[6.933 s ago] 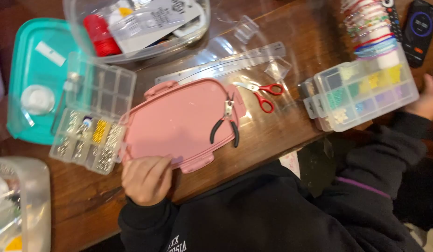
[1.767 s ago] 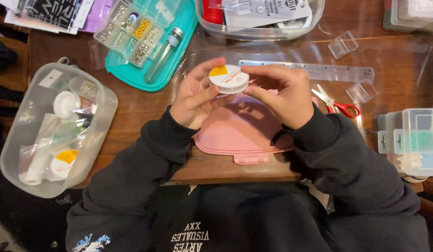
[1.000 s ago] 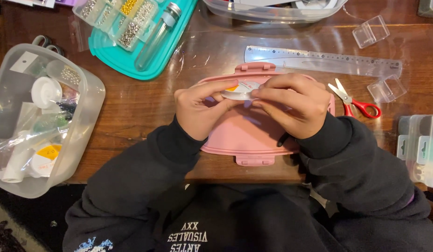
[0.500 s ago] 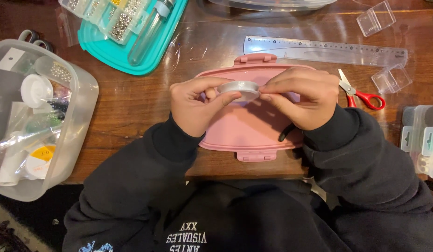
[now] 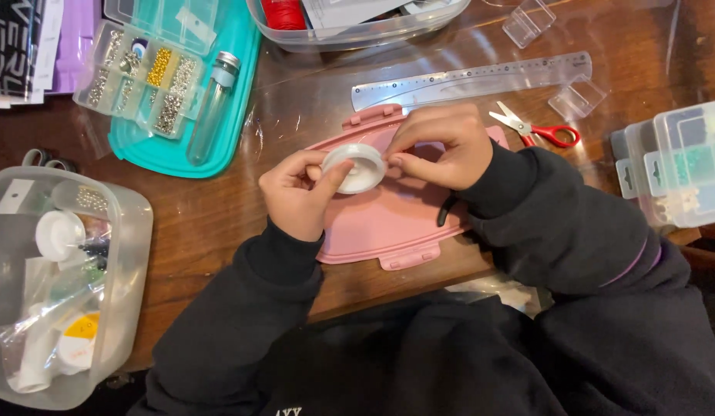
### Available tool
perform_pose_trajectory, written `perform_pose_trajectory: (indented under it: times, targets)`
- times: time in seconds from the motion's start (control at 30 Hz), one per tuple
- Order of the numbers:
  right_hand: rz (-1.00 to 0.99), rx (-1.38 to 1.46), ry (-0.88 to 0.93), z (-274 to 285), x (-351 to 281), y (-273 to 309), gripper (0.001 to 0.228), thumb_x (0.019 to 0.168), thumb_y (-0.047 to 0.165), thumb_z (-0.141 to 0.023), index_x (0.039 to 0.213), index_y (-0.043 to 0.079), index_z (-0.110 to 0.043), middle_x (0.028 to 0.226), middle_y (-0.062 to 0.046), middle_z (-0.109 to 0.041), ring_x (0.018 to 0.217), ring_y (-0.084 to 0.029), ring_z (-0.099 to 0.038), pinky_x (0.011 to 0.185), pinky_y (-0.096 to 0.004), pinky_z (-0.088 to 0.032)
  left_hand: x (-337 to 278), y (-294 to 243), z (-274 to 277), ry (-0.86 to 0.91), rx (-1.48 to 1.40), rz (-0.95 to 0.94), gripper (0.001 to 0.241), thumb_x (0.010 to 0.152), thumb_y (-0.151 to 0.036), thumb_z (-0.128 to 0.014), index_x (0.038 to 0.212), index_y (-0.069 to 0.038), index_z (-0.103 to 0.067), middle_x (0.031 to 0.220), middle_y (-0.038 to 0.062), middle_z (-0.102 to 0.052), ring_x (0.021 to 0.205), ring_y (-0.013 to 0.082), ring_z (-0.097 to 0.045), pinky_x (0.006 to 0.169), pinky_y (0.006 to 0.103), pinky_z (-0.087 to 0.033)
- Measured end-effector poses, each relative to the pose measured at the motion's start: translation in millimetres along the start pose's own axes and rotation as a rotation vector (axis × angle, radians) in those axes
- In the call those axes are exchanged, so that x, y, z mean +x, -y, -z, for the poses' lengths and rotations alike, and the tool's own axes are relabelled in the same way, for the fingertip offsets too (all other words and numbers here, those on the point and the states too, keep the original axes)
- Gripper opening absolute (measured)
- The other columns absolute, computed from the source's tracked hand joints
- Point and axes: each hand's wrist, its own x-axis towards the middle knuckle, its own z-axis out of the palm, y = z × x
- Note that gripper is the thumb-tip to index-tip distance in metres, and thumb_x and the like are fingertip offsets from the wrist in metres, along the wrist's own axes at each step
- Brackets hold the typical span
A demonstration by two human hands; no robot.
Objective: The person is threading small white beads and a star charm onto a thin jewelry wire to create a piece of jewelry.
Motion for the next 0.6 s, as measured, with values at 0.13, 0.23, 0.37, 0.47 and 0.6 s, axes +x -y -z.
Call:
perform_pose_trajectory:
  times: [0.13, 0.23, 0.37, 0.47, 0.6]
  targets:
    - [-0.002, -0.005, 0.006, -1.3, 2.1, -2.8, 0.006, 0.101, 0.006, -0.087, 0.097, 0.002, -0.085, 0.084, -0.011, -0.078, 0.072, -0.026, -0.077, 0.07, -0.035, -0.062, -0.9, -6.9, -0.4, 0.028, 0.0, 0.029, 0.017, 0.089, -0.013, -0.101, 0.095, -0.008, -0.086, 0.055, -0.003, -0.05, 0.055, 0.0018, -0.048, 0.054, 0.0174, -0.044]
    - [-0.018, -0.011, 0.014, -2.8, 8.9, 9.4, 0.006, 0.105, 0.004, -0.083, 0.105, -0.001, -0.084, 0.087, -0.014, -0.078, 0.076, -0.029, -0.078, 0.073, -0.039, -0.064, -0.1, -7.2, 0.4, 0.054, 0.048, -0.017, 0.017, 0.088, -0.013, -0.101, 0.094, -0.008, -0.086, 0.053, -0.002, -0.05, 0.053, 0.0032, -0.046, 0.054, 0.0182, -0.043]
    - [-0.034, 0.0, 0.169, -0.3, 6.8, 10.8, 0.017, 0.11, 0.007, -0.075, 0.122, 0.0, -0.084, 0.091, -0.016, -0.079, 0.079, -0.033, -0.079, 0.075, -0.043, -0.063, 4.0, -20.0, 2.0, 0.141, 0.153, -0.146, 0.016, 0.089, -0.018, -0.1, 0.093, -0.012, -0.087, 0.052, -0.001, -0.044, 0.052, 0.0111, -0.046, 0.058, 0.0224, -0.046]
    - [-0.011, 0.026, 0.232, -1.4, 6.2, 11.1, 0.022, 0.11, 0.013, -0.075, 0.127, 0.001, -0.084, 0.096, -0.017, -0.081, 0.083, -0.033, -0.081, 0.078, -0.043, -0.063, 6.1, -14.7, 2.9, 0.135, 0.222, -0.205, 0.015, 0.09, -0.024, -0.099, 0.095, -0.017, -0.087, 0.064, 0.002, -0.039, 0.06, 0.0134, -0.047, 0.063, 0.0285, -0.049]
    - [-0.039, 0.053, 0.263, -2.7, -1.9, 3.4, 0.031, 0.109, 0.017, -0.077, 0.134, 0.001, -0.08, 0.098, -0.016, -0.081, 0.085, -0.033, -0.08, 0.081, -0.043, -0.064, 4.7, -22.7, 2.6, 0.188, 0.193, -0.217, 0.018, 0.092, -0.022, -0.098, 0.097, -0.012, -0.084, 0.083, 0.004, -0.049, 0.065, 0.014, -0.047, 0.065, 0.0303, -0.05]
